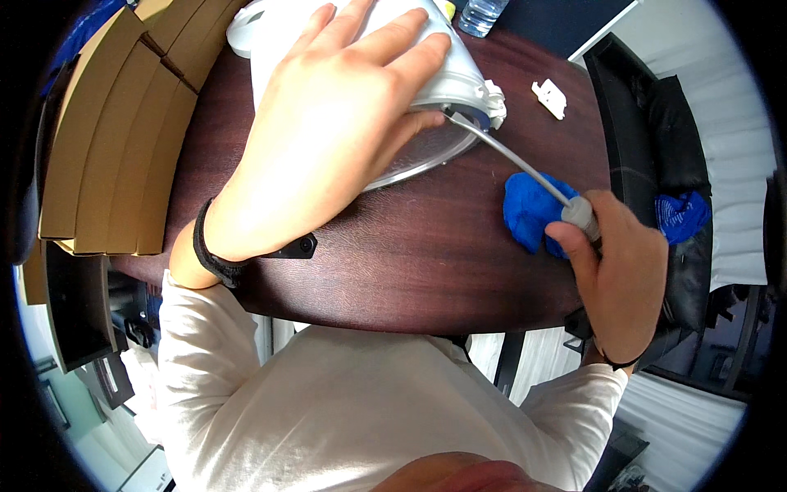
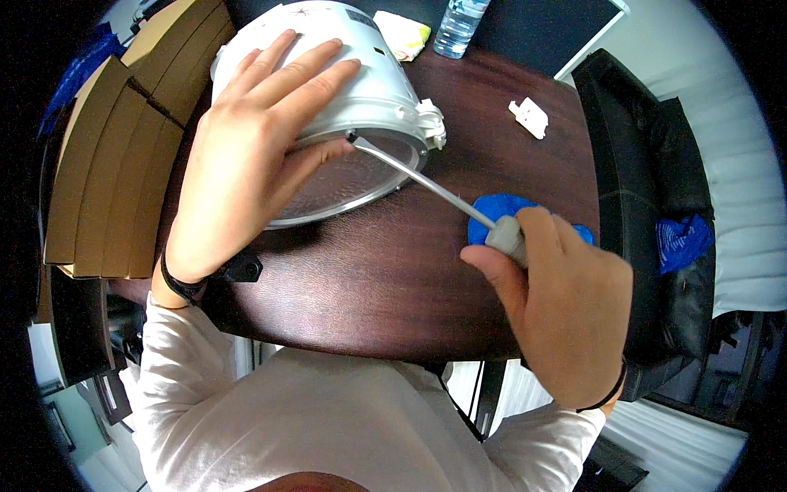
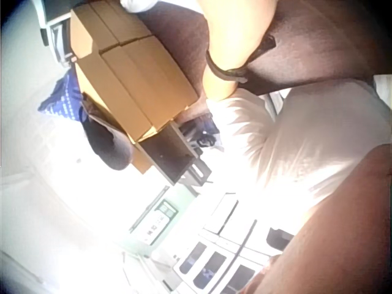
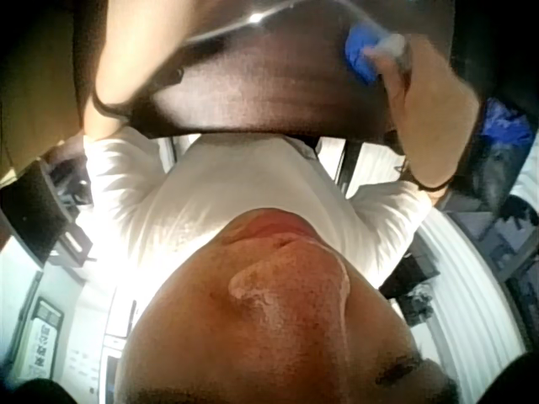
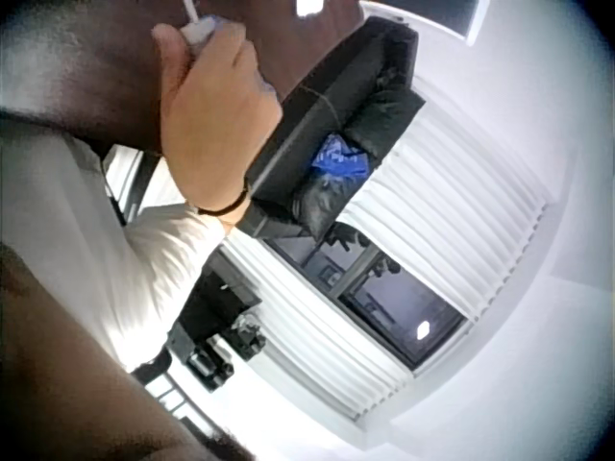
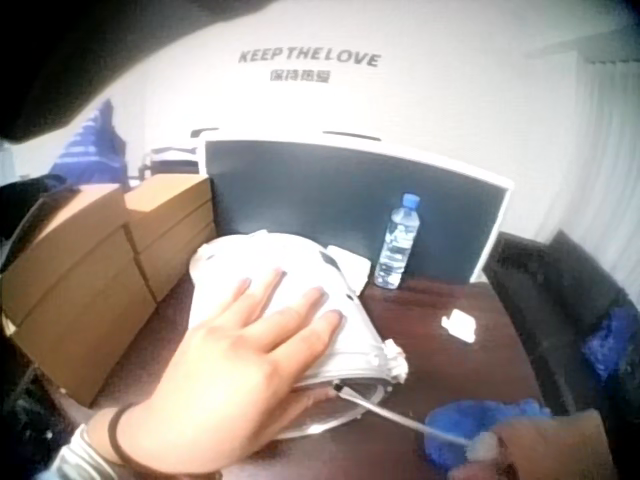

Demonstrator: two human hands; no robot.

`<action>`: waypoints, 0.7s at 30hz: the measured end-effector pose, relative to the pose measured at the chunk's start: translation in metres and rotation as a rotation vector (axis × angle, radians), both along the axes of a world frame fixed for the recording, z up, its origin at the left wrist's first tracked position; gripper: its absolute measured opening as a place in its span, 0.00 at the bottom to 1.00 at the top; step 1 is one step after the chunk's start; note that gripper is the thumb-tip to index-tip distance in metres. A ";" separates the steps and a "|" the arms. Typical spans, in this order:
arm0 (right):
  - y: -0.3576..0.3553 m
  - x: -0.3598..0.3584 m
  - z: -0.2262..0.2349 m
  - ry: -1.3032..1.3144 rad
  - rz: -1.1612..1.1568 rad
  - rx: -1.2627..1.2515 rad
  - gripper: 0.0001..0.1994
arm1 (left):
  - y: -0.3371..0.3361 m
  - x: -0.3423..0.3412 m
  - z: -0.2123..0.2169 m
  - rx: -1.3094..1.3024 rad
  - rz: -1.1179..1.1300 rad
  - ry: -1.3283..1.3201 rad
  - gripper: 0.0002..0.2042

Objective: The person uses a screwdriver to tighten screws on the bottom of a white cylindrical appliance, then wipes the surface with a blue cloth. The person places the lid on the appliance and secures it.

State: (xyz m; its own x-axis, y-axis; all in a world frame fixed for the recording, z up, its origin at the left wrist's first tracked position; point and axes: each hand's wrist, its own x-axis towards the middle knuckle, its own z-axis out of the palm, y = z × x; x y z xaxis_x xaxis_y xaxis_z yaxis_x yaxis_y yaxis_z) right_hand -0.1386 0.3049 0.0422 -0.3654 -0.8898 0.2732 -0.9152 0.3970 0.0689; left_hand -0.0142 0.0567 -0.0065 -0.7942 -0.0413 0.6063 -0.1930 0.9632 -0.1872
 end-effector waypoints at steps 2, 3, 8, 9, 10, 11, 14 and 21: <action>-0.003 -0.004 0.005 -0.002 -0.012 0.006 0.24 | 0.000 0.000 0.000 0.010 0.003 0.011 0.27; -0.005 -0.005 0.006 -0.003 -0.017 0.009 0.25 | 0.000 -0.001 -0.001 0.004 0.008 0.023 0.27; -0.006 -0.013 0.001 -0.146 0.033 -0.007 0.21 | 0.003 -0.001 -0.002 -0.012 0.055 0.034 0.26; -0.007 -0.015 -0.001 -0.196 0.052 -0.017 0.20 | 0.003 -0.002 -0.002 -0.010 0.053 0.037 0.26; -0.007 -0.017 -0.003 -0.259 0.054 -0.009 0.20 | 0.003 -0.002 -0.003 -0.008 0.052 0.041 0.26; -0.008 -0.018 -0.005 -0.323 0.060 -0.002 0.19 | 0.001 -0.003 -0.005 -0.018 0.040 0.065 0.26; -0.008 -0.023 -0.017 -0.475 0.132 -0.038 0.18 | 0.002 -0.003 -0.006 -0.036 0.052 0.088 0.25; -0.008 -0.037 -0.051 -1.585 0.072 0.018 0.17 | 0.026 -0.002 0.014 0.109 0.054 0.081 0.24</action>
State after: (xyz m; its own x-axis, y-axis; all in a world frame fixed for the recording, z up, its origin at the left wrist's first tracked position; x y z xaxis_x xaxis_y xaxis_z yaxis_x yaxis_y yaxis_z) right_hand -0.1758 0.2966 -0.0089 -0.2165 -0.9157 -0.3385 -0.0764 0.3615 -0.9292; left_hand -0.0166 0.0825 0.0071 -0.7373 -0.1521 0.6582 -0.2558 0.9646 -0.0636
